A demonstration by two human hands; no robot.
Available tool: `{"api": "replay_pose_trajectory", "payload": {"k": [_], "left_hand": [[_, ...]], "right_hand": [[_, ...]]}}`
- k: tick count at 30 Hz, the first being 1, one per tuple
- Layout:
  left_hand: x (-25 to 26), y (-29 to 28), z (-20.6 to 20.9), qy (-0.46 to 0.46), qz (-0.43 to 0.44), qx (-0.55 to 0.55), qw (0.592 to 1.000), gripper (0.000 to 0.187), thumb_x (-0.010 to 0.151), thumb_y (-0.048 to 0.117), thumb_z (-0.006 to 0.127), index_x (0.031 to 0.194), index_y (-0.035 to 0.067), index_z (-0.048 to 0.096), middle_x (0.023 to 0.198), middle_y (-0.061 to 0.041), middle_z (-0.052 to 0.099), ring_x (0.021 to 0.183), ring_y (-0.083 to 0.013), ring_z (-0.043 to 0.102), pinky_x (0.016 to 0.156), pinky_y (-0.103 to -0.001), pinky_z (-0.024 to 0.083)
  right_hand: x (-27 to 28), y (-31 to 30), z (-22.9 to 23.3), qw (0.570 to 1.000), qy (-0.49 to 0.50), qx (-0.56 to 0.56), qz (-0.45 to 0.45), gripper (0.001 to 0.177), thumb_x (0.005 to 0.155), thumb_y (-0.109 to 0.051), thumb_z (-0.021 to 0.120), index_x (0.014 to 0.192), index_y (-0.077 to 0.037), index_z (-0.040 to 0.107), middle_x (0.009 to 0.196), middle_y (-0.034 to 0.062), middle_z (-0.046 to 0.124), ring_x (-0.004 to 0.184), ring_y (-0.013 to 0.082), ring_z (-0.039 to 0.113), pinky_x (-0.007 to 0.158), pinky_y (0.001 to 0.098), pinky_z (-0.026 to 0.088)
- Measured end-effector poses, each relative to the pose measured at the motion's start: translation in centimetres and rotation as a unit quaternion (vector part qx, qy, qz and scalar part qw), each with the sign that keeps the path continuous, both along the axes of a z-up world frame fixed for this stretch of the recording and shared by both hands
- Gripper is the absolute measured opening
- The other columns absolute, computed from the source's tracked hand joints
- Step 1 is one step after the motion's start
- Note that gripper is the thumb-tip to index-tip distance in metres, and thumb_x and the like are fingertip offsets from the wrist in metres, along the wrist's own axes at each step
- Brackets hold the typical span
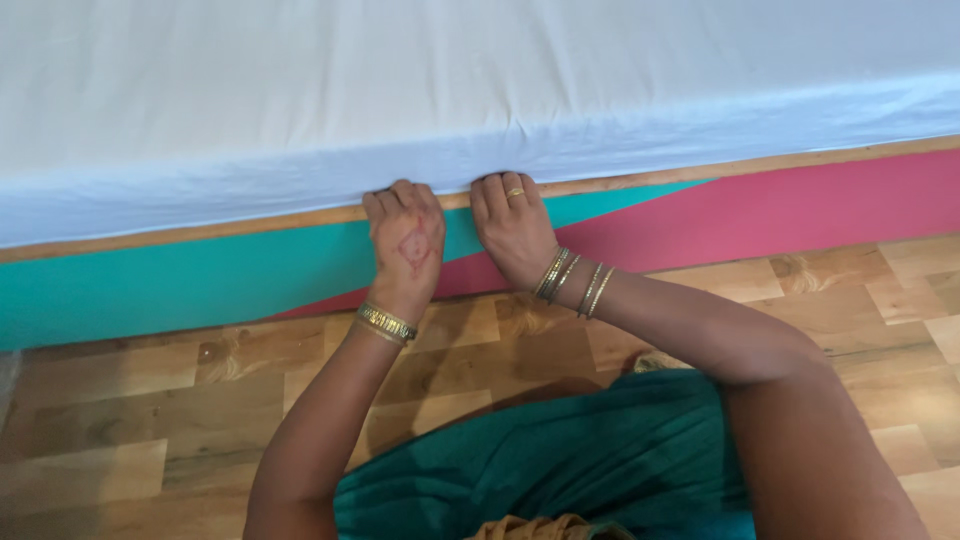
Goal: The person tucks a white bed sheet under the mattress along the side of a bed with a pink and teal skirt. They use both hands to smooth and secure the sheet along the edge, working their way along the length of the bed.
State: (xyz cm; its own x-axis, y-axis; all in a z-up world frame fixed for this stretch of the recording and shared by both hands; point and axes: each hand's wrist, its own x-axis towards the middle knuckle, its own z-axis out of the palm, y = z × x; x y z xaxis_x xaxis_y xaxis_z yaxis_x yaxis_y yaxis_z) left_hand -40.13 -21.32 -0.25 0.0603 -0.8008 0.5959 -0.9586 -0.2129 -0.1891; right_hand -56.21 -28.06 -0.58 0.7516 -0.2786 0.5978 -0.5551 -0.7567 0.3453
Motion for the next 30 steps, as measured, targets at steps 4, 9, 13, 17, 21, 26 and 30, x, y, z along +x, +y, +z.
{"api": "replay_pose_trajectory", "payload": {"k": [4, 9, 13, 17, 21, 26, 30], "left_hand": [[-1.1, 1.0, -0.8, 0.043, 0.024, 0.02, 0.999, 0.009, 0.091, -0.003, 0.056, 0.099, -0.005, 0.061, 0.1, -0.024, 0.055, 0.095, -0.0365, 0.057, 0.098, -0.052, 0.045], [-2.1, 5.0, -1.2, 0.122, -0.043, -0.051, 0.99, 0.065, 0.085, 0.006, 0.063, 0.146, -0.012, 0.045, 0.149, -0.031, 0.044, 0.142, -0.0457, 0.038, 0.118, -0.058, 0.029], [-3.4, 6.7, 0.4, 0.235, -0.049, 0.009, 0.971, 0.084, 0.077, 0.018, 0.074, 0.148, -0.007, 0.037, 0.155, -0.034, 0.034, 0.147, -0.0462, 0.024, 0.113, -0.065, 0.02], [-7.5, 3.5, 0.7, 0.21, -0.122, 0.044, 0.969, 0.078, 0.084, 0.023, 0.076, 0.147, -0.006, 0.041, 0.151, -0.031, 0.039, 0.146, -0.0434, 0.029, 0.115, -0.065, 0.02], [-12.3, -1.4, 0.1, 0.166, -0.211, -0.012, 0.963, 0.052, 0.088, 0.013, 0.067, 0.135, -0.005, 0.054, 0.132, -0.021, 0.055, 0.126, -0.0384, 0.05, 0.11, -0.056, 0.036], [-14.1, -5.3, -0.8, 0.139, -0.226, -0.071, 0.962, 0.026, 0.097, 0.0, 0.055, 0.12, -0.007, 0.064, 0.104, -0.016, 0.055, 0.099, -0.0323, 0.053, 0.098, -0.046, 0.047], [-15.6, -6.9, -1.4, 0.038, -0.131, -0.072, 0.988, 0.034, 0.089, 0.007, 0.056, 0.117, -0.01, 0.064, 0.108, -0.022, 0.057, 0.103, -0.0371, 0.054, 0.104, -0.049, 0.046]], "right_hand": [[0.3, 0.7, -0.5, 0.999, 0.013, -0.03, -0.026, 0.048, 0.09, -0.016, 0.057, 0.129, 0.011, 0.058, 0.125, 0.0262, 0.059, 0.118, 0.0379, 0.056, 0.107, 0.0484, 0.046], [-3.2, 1.0, -0.6, 0.998, 0.041, -0.036, 0.024, 0.063, 0.092, -0.016, 0.057, 0.148, 0.01, 0.046, 0.143, 0.0253, 0.052, 0.135, 0.0368, 0.052, 0.119, 0.0483, 0.038], [-8.4, -1.2, 0.8, 0.997, 0.067, 0.039, 0.002, 0.065, 0.082, -0.012, 0.059, 0.144, 0.003, 0.047, 0.139, 0.02, 0.054, 0.131, 0.0315, 0.053, 0.111, 0.0535, 0.037], [-14.0, -2.9, 3.0, 0.993, -0.009, 0.117, 0.021, 0.05, 0.088, -0.012, 0.061, 0.136, 0.003, 0.055, 0.129, 0.0186, 0.058, 0.123, 0.0355, 0.054, 0.104, 0.051, 0.042], [-13.5, -3.2, 2.0, 0.996, -0.037, 0.078, 0.002, 0.046, 0.085, -0.01, 0.062, 0.129, 0.003, 0.059, 0.123, 0.0173, 0.058, 0.118, 0.0345, 0.055, 0.103, 0.0492, 0.044], [-12.1, -4.0, 0.8, 0.99, -0.104, 0.091, 0.0, 0.041, 0.084, -0.01, 0.062, 0.124, 0.003, 0.063, 0.117, 0.0143, 0.058, 0.114, 0.0326, 0.055, 0.104, 0.0482, 0.043], [-11.9, -4.3, 0.6, 0.989, -0.103, 0.105, -0.001, 0.045, 0.084, -0.014, 0.062, 0.125, 0.006, 0.062, 0.118, 0.0178, 0.058, 0.117, 0.0351, 0.054, 0.104, 0.0493, 0.041]]}}
